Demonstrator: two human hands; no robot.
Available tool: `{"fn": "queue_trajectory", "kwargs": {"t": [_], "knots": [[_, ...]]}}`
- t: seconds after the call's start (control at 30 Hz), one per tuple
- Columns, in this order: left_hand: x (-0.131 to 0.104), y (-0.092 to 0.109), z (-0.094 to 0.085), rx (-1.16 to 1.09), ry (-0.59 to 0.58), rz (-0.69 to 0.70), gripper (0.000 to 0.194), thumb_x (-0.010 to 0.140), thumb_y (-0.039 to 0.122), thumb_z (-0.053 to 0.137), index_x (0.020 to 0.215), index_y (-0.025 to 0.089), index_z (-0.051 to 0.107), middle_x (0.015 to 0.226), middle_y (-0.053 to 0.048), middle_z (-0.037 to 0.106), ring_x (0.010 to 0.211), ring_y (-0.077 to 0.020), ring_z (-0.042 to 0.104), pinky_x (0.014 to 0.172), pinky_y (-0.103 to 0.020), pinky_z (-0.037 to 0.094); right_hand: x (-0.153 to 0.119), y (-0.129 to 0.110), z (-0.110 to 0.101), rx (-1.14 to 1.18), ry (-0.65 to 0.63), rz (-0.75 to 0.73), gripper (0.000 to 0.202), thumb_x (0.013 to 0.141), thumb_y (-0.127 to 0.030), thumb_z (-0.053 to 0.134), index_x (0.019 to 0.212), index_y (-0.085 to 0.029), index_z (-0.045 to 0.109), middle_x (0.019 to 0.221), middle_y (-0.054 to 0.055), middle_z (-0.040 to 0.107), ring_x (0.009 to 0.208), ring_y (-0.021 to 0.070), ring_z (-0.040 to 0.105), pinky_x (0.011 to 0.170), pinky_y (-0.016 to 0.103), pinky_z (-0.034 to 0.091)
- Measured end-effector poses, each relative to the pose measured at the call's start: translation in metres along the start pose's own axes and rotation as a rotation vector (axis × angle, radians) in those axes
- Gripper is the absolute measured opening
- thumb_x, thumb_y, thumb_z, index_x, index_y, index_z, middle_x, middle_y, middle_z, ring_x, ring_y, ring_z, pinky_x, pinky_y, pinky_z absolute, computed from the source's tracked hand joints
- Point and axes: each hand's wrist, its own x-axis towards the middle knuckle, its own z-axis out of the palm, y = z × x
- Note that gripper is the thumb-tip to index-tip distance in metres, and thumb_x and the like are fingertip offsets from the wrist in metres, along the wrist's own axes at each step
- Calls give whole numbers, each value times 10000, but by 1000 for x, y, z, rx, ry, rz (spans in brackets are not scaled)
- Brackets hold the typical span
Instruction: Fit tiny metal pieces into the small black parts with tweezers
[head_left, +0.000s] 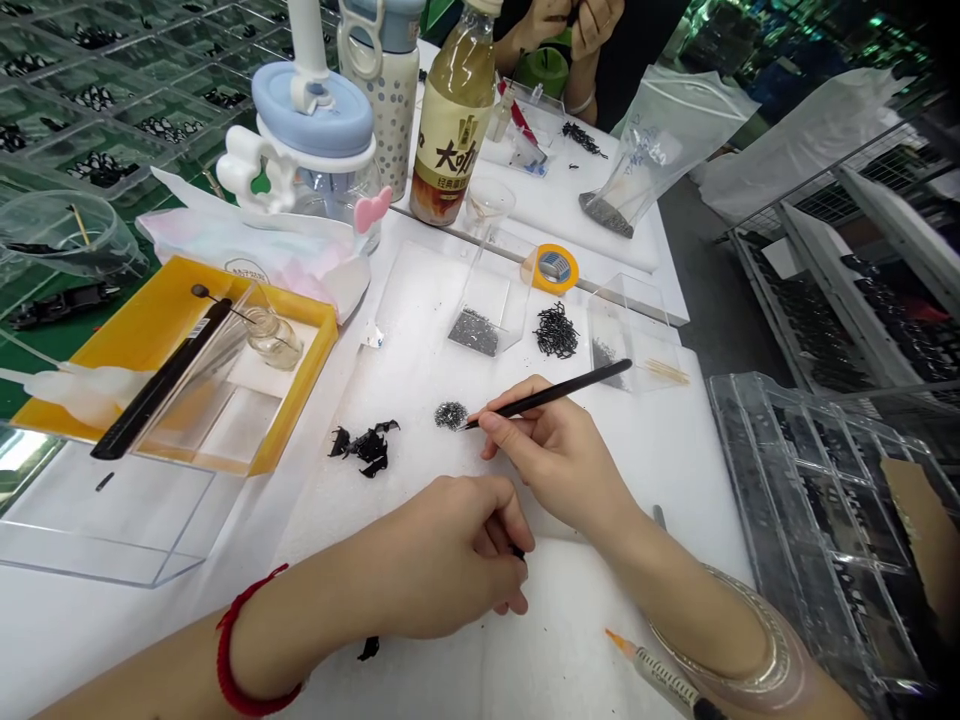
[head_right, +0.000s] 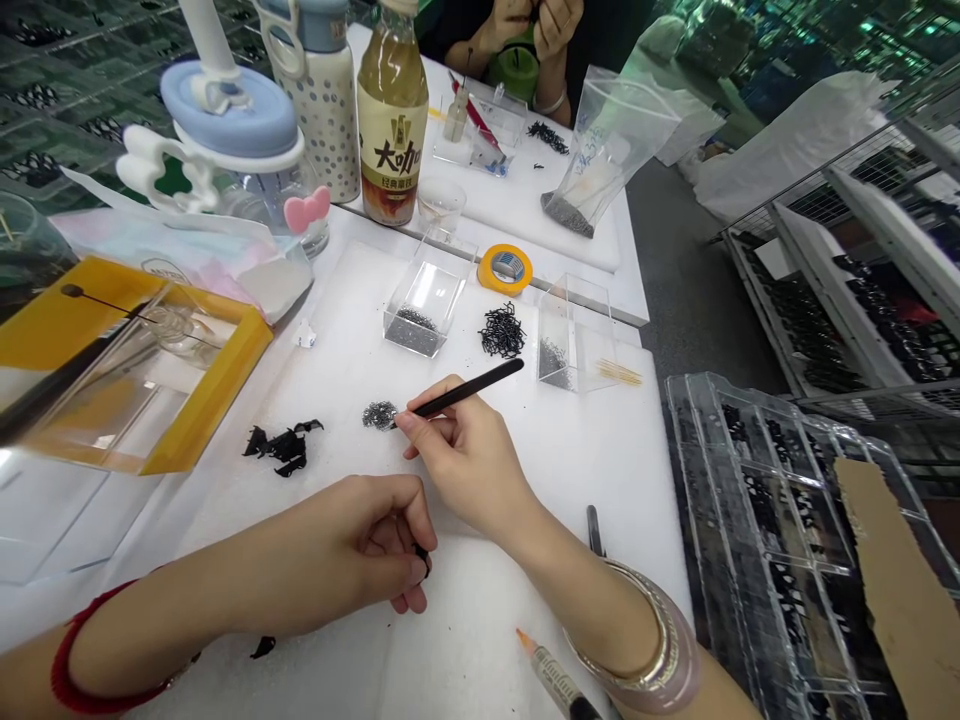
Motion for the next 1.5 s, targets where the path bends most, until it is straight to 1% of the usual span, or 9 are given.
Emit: {"fn": "queue_trajectory", "kwargs": {"t": [0.33,0.53,0.67,0.8,0.9,0.97,1.03,1.23,1.5], "knots": [[-2,0,0,16,-1,2,104,750,167,503,841,217,502,798,-52,740,782,-220,674,699,-368,508,2,0,1,-14,8,-13,149,837,-265,670,845,-156,569,764,-1,640,573,69,631,507,168,484],[-1,2,1,1,7,-3,112,739,163,511,837,216,509,798,-59,742,780,-233,670,692,-380,502,1,-1,1,-11,-3,-7,160,837,-273,673,844,-149,571,786,11,645,534,55,590,370,163,352],[-1,-2,1,-37,29,4,99,741,163,524,826,213,515,762,-47,730,749,-228,672,687,-382,503,1,-1,1,21,3,-12,166,841,-275,677,837,-151,567,782,7,648,517,47,572,398,178,379],[-1,-1,-1,-104,145,35,71,785,184,531,848,212,515,728,-13,697,761,-194,681,722,-346,502,2,2,-5,233,26,-118,139,877,-281,647,846,-184,553,613,-76,541,461,32,476,551,237,503],[-1,4,-6,-176,358,93,62,826,208,542,888,207,536,731,20,655,739,-129,668,737,-272,499,0,4,-10,411,24,-193,126,915,-278,600,835,-204,534,532,-114,396,425,26,349,616,280,529],[-2,8,-9,-238,487,167,89,835,223,581,922,209,592,737,32,651,726,-102,657,721,-226,497,-3,5,-12,437,18,-225,123,933,-278,573,840,-209,529,541,-109,372,438,31,346,617,274,517],[-3,10,-11,-275,556,247,105,832,234,626,935,221,641,742,37,666,718,-87,652,708,-195,501,-7,6,-11,389,23,-262,108,943,-287,557,867,-213,535,567,-101,369,457,33,372,642,273,511],[-3,11,-12,-244,591,296,95,828,224,679,919,248,689,743,53,692,708,-53,662,689,-122,504,-13,6,-7,281,30,-322,78,948,-307,540,933,-231,532,811,-43,513,641,49,588,634,232,499],[-3,11,-12,-249,593,297,91,827,177,676,903,227,688,702,58,696,691,-47,663,688,-105,510,-12,7,-8,227,10,-350,46,950,-278,541,937,-234,538,789,-57,540,625,34,552,585,207,451]]}}
